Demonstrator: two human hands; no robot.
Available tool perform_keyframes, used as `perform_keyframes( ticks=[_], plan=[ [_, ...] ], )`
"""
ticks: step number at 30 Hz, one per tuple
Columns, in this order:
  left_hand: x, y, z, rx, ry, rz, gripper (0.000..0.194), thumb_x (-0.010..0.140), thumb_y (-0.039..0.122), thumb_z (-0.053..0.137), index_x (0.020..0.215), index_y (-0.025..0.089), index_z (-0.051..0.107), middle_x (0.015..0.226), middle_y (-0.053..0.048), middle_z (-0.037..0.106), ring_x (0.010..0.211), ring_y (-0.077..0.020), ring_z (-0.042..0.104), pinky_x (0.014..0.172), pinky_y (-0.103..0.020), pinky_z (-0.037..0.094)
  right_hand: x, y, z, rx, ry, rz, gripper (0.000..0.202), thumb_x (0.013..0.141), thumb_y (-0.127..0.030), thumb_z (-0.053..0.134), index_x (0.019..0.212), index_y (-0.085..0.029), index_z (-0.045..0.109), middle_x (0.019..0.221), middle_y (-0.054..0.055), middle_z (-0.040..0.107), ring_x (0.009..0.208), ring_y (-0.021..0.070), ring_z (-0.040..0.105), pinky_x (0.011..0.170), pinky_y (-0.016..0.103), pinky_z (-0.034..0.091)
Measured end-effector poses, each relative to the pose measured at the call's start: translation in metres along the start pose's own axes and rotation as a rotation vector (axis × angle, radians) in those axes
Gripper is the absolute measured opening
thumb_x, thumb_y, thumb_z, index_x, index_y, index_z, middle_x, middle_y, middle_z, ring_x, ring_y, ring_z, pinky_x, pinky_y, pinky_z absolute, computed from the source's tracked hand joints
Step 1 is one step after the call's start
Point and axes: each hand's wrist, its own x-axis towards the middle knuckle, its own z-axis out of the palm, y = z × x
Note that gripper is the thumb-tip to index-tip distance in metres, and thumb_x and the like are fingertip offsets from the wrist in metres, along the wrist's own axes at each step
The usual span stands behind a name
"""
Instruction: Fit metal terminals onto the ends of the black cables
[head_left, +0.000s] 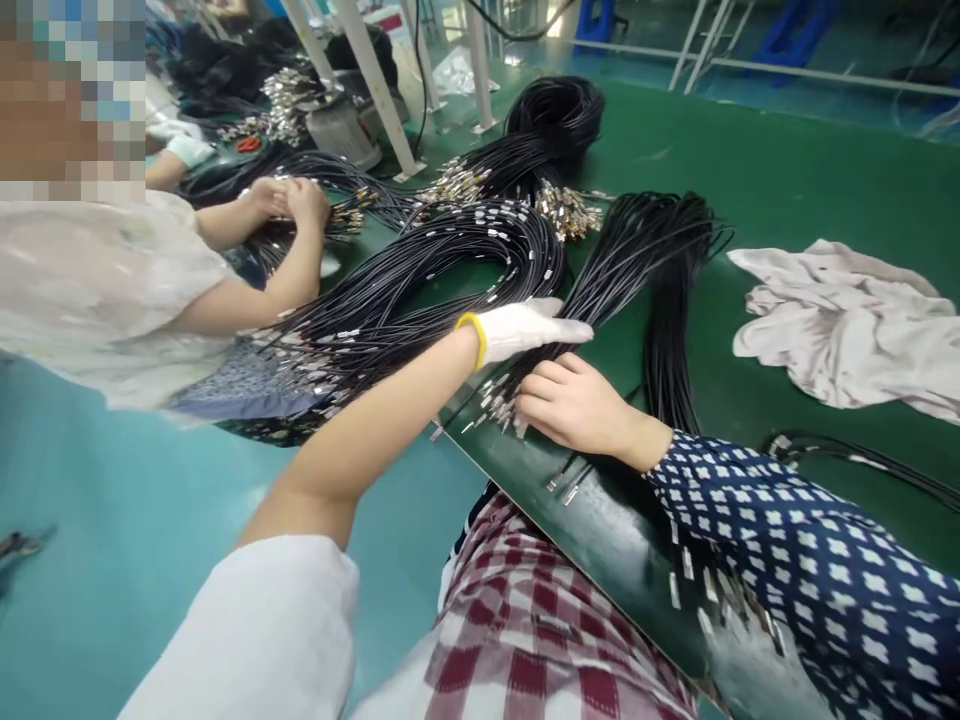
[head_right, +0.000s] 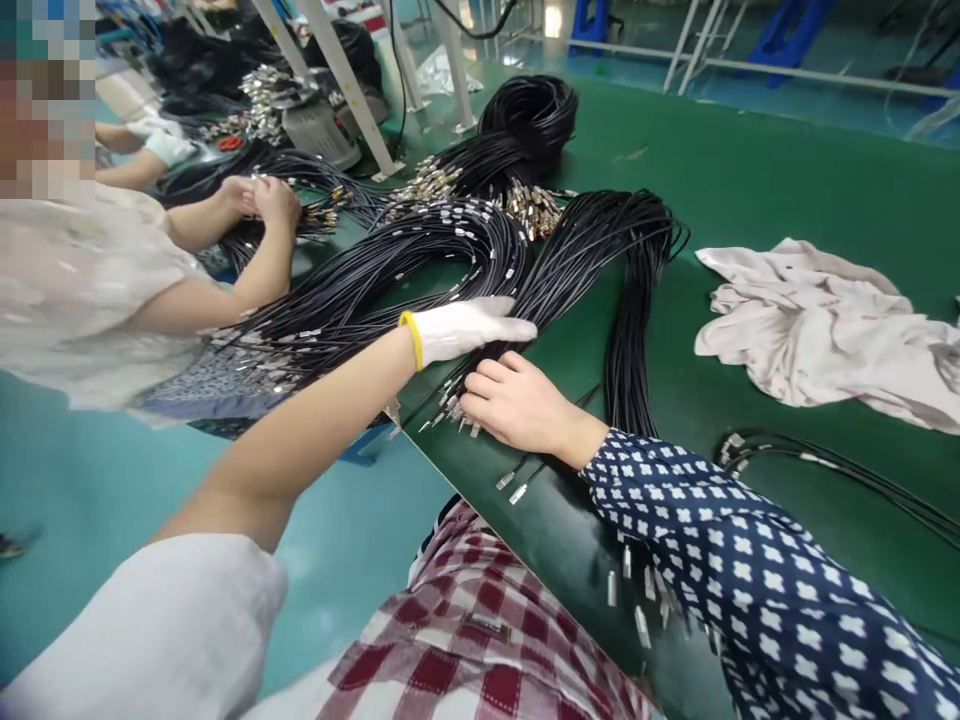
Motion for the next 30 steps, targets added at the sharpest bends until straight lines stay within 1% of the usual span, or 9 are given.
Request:
perform_keyframes(
  ticks=[2, 4, 6, 7, 11, 15, 19, 25, 30],
  plan=[
    [-0.022, -0.016, -0.013, 0.249, 0.292, 0.235, 0.036, 0.078, 0.038, 0.074, 0.109, 0.02, 0.066, 0.11, -0.004, 0.069, 0.102, -0.0228, 0.064, 0.09, -0.031, 0.048, 0.008, 0.008, 0.007, 0.044, -0.048, 0.019, 0.023, 0.103, -0.027, 0.048, 0.094, -0.018, 0.067, 0.093, 0.007, 0.068, 0.084, 0.0219, 0.055, 0.073, 0.036, 0.037],
    [-0.051, -0.041, -0.019, 0.416, 0.571, 0.449, 0.03, 0.087, 0.029, 0.062, 0.116, 0.02, 0.063, 0.124, -0.005, 0.065, 0.114, -0.0218, 0.06, 0.102, -0.033, 0.043, 0.011, 0.015, 0.011, 0.129, -0.086, 0.056, 0.023, 0.104, -0.028, 0.048, 0.099, -0.017, 0.067, 0.098, 0.008, 0.068, 0.082, 0.0208, 0.057, 0.074, 0.034, 0.042],
    [-0.084, -0.069, -0.017, 0.517, 0.737, 0.565, 0.022, 0.089, 0.027, 0.061, 0.109, 0.02, 0.064, 0.116, -0.006, 0.068, 0.111, -0.021, 0.061, 0.101, -0.034, 0.043, 0.01, 0.021, 0.012, 0.246, -0.111, 0.083, 0.022, 0.105, -0.025, 0.045, 0.107, -0.017, 0.065, 0.109, 0.009, 0.066, 0.084, 0.0194, 0.059, 0.075, 0.032, 0.045],
    [-0.098, -0.083, -0.012, 0.569, 0.756, 0.57, 0.013, 0.089, 0.027, 0.061, 0.099, 0.021, 0.066, 0.105, -0.004, 0.071, 0.102, -0.0202, 0.063, 0.097, -0.034, 0.045, 0.009, 0.023, 0.012, 0.297, -0.115, 0.09, 0.022, 0.105, -0.023, 0.043, 0.11, -0.017, 0.064, 0.113, 0.01, 0.065, 0.085, 0.019, 0.06, 0.075, 0.032, 0.047],
    [-0.133, -0.123, 0.022, 0.742, 0.556, 0.474, 0.017, 0.09, 0.037, 0.066, 0.084, 0.022, 0.068, 0.081, -0.002, 0.071, 0.079, -0.0193, 0.064, 0.08, -0.036, 0.046, 0.011, 0.023, 0.012, 0.355, -0.138, 0.056, 0.025, 0.103, -0.018, 0.042, 0.108, -0.018, 0.066, 0.112, 0.009, 0.066, 0.093, 0.0212, 0.06, 0.078, 0.033, 0.046],
    [-0.127, -0.133, 0.052, 0.862, 0.575, 0.269, 0.03, 0.082, 0.051, 0.072, 0.085, 0.021, 0.07, 0.082, -0.005, 0.069, 0.08, -0.0255, 0.062, 0.074, -0.039, 0.04, 0.02, 0.02, 0.017, 0.273, -0.214, -0.06, 0.02, 0.097, -0.014, 0.05, 0.096, -0.018, 0.07, 0.101, 0.008, 0.066, 0.089, 0.0228, 0.055, 0.072, 0.035, 0.04],
    [-0.115, -0.133, 0.063, 0.833, 0.628, 0.185, 0.021, 0.084, 0.042, 0.071, 0.08, 0.021, 0.07, 0.078, -0.005, 0.067, 0.078, -0.0251, 0.06, 0.072, -0.039, 0.038, 0.024, 0.022, 0.022, 0.264, -0.231, -0.134, 0.022, 0.098, -0.013, 0.05, 0.09, -0.02, 0.07, 0.1, 0.007, 0.067, 0.085, 0.0211, 0.053, 0.069, 0.034, 0.037],
    [-0.125, -0.126, 0.063, 0.517, 0.707, 0.147, 0.012, 0.087, 0.03, 0.066, 0.079, 0.021, 0.068, 0.083, -0.003, 0.069, 0.081, -0.0204, 0.061, 0.082, -0.035, 0.041, 0.022, 0.024, 0.022, 0.558, -0.212, -0.034, 0.022, 0.103, -0.018, 0.045, 0.099, -0.019, 0.066, 0.102, 0.007, 0.07, 0.089, 0.0203, 0.058, 0.074, 0.032, 0.046],
    [-0.139, -0.106, 0.055, 0.012, 0.367, -0.129, 0.028, 0.095, 0.033, 0.049, 0.073, 0.023, 0.061, 0.072, 0.003, 0.061, 0.069, -0.0137, 0.057, 0.068, -0.026, 0.043, 0.018, 0.022, 0.015, 0.798, -0.175, 0.055, 0.017, 0.103, -0.022, 0.048, 0.105, -0.02, 0.065, 0.098, 0.007, 0.069, 0.09, 0.0206, 0.061, 0.083, 0.034, 0.051]
  ],
)
